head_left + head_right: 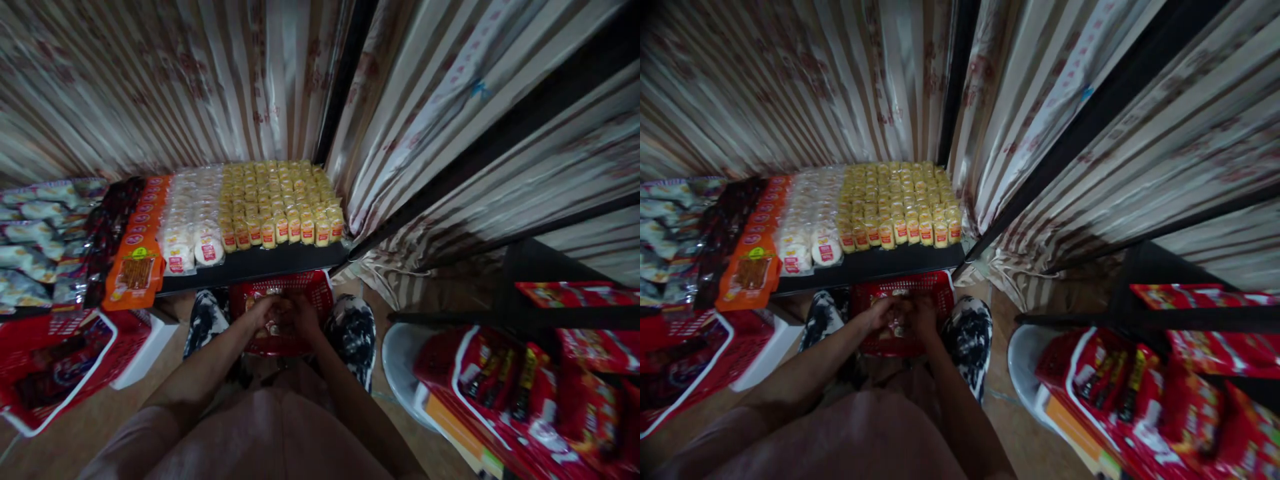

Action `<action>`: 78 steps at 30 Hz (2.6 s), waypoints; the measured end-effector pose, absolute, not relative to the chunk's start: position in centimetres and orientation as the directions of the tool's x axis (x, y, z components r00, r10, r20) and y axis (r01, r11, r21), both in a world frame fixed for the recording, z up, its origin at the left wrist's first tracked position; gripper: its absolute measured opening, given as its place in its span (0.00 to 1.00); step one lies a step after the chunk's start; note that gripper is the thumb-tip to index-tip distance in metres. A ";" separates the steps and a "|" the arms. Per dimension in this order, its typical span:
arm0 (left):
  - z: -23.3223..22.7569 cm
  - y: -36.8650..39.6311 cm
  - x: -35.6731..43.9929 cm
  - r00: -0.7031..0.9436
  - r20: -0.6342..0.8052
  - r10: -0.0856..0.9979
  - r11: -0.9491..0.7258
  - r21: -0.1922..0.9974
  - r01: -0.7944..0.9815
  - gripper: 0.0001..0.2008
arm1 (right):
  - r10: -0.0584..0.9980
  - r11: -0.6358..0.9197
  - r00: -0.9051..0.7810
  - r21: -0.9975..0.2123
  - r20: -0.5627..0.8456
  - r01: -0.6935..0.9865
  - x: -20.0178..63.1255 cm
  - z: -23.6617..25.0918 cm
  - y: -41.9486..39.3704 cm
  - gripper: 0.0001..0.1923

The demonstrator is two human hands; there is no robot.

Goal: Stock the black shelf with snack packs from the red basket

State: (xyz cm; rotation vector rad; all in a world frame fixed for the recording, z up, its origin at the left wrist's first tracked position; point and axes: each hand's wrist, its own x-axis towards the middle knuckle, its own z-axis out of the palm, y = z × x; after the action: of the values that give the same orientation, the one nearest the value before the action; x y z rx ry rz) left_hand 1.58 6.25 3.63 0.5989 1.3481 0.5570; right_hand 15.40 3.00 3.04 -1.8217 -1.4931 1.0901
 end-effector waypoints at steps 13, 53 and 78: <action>10.3 6.1 1.5 0.162 -0.562 0.811 0.575 0.817 -0.042 0.08 | 0.971 -0.235 -0.026 -0.971 -0.236 0.050 16.6 6.6 3.2 0.12; 14.7 16.7 5.6 0.007 0.286 0.958 -0.229 0.753 0.617 0.16 | 0.872 0.263 0.168 -0.728 0.460 0.633 15.4 10.5 12.1 0.22; 11.6 16.9 6.2 -0.049 0.397 0.917 -0.301 0.765 0.570 0.09 | 0.880 0.148 0.191 -0.633 0.435 0.759 15.3 10.0 12.6 0.25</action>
State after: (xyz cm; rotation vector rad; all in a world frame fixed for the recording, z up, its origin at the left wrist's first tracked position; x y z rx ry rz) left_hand 6.18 16.88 11.61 1.8649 1.5754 1.2904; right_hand 15.26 12.62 9.98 -1.6273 -1.5849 0.1805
